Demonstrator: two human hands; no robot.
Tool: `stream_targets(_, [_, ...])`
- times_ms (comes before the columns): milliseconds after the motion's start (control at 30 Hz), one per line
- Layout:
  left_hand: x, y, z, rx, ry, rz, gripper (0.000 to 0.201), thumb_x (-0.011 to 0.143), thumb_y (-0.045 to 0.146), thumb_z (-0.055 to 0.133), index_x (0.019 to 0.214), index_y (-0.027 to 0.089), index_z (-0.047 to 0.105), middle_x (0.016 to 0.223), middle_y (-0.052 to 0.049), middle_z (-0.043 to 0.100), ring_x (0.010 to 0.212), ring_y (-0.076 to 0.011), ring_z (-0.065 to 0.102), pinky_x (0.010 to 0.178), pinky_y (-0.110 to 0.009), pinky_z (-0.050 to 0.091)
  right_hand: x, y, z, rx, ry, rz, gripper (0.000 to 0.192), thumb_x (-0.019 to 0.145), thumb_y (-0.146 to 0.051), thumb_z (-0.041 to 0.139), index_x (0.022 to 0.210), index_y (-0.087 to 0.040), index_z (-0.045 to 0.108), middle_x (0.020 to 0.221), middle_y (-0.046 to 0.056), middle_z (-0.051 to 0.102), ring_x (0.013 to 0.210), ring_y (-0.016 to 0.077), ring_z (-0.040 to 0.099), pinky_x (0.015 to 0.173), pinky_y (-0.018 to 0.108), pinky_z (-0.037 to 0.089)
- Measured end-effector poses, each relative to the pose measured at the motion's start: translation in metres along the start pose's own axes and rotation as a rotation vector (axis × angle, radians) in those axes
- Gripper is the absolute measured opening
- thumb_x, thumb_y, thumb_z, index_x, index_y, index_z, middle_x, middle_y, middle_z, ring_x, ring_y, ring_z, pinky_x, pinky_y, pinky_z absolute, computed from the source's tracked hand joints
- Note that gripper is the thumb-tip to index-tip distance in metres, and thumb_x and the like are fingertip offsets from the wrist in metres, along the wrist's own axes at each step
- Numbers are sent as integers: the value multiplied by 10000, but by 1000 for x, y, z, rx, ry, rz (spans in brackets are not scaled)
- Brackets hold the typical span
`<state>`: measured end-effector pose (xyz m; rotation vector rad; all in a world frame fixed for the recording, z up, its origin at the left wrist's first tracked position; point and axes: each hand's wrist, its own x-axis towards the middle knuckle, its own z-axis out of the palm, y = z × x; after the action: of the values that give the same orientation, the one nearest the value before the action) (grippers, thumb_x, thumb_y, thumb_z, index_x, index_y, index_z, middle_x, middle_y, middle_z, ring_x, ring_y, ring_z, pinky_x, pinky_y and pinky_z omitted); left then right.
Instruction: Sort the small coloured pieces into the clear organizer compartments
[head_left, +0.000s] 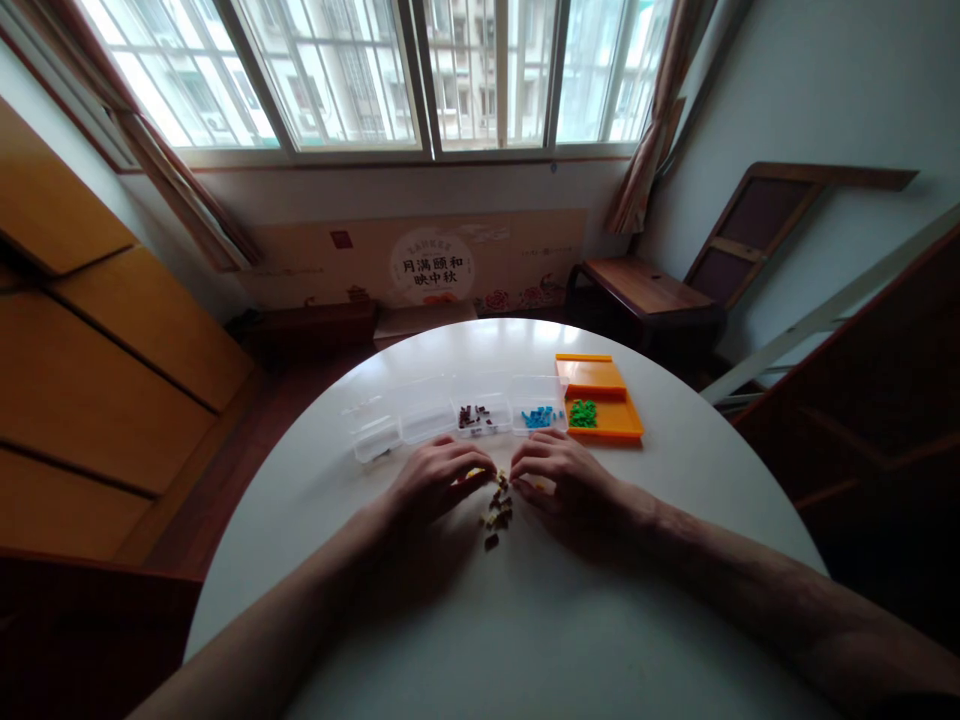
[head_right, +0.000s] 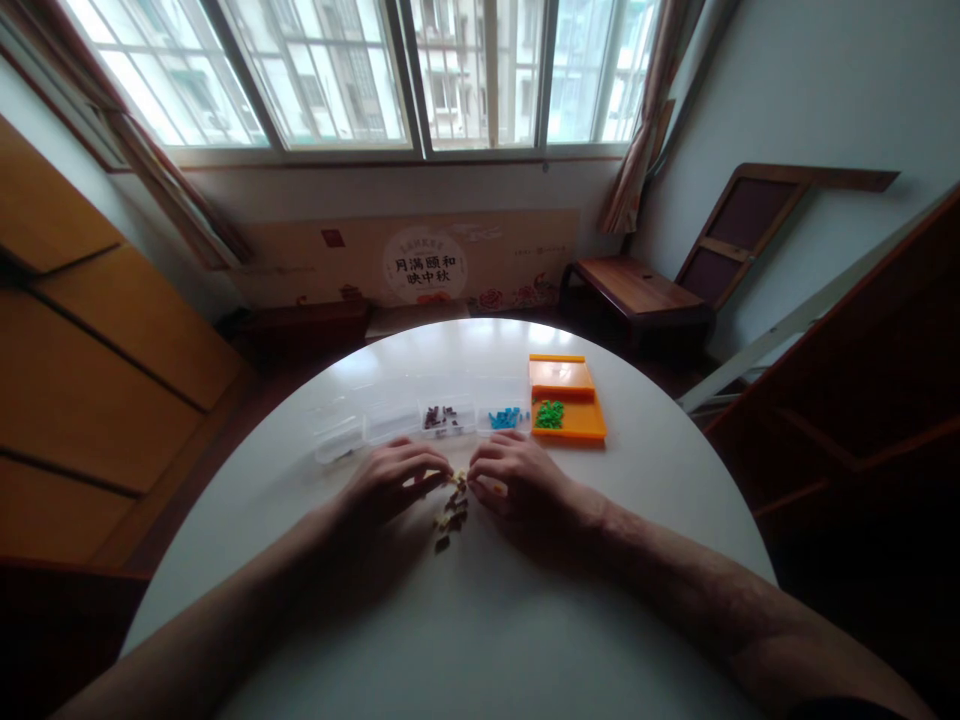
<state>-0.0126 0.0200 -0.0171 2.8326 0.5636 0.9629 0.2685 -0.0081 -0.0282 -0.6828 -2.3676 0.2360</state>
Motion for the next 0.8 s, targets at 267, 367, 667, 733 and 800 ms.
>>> stream_targets(267, [0, 2, -1, -55, -31, 13, 158, 1109, 298, 634, 1040, 215, 750, 953, -13, 843, 781, -137, 769, 831, -307, 512, 1, 1, 0, 12, 16, 2, 69, 1023, -215, 692, 994, -243, 748, 1025, 24, 804, 936, 206, 691, 931, 394, 491])
stream_targets(367, [1, 2, -1, -66, -43, 16, 154, 1114, 272, 619, 1060, 215, 752, 943, -9, 845, 783, -133, 778, 840, -306, 512, 2, 0, -1, 6, 26, -4, 63, 1013, -208, 694, 1003, -240, 747, 1014, 19, 801, 925, 204, 694, 939, 392, 493])
stream_targets(667, [5, 9, 5, -121, 5, -65, 138, 1098, 287, 651, 1077, 225, 773, 907, -14, 839, 743, -132, 768, 832, -301, 519, 0, 4, 3, 8, 98, -20, 127, 1014, -358, 769, 1057, -245, 732, 994, 22, 808, 928, 209, 728, 936, 381, 508])
stream_targets(733, [7, 13, 6, -143, 20, -82, 129, 1090, 296, 668, 1067, 225, 773, 867, -1, 826, 717, -128, 751, 814, -296, 515, 0, 5, 4, 2, 113, -28, 152, 1025, -391, 767, 1050, -246, 730, 985, 21, 808, 927, 210, 729, 923, 374, 509])
stream_targets(800, [9, 16, 7, -156, 30, -94, 129, 1084, 301, 677, 1052, 221, 772, 846, 3, 816, 711, -128, 742, 798, -291, 515, 0, 6, 4, -6, 125, -31, 153, 1043, -397, 750, 1040, -245, 727, 974, 19, 807, 918, 206, 726, 912, 368, 509])
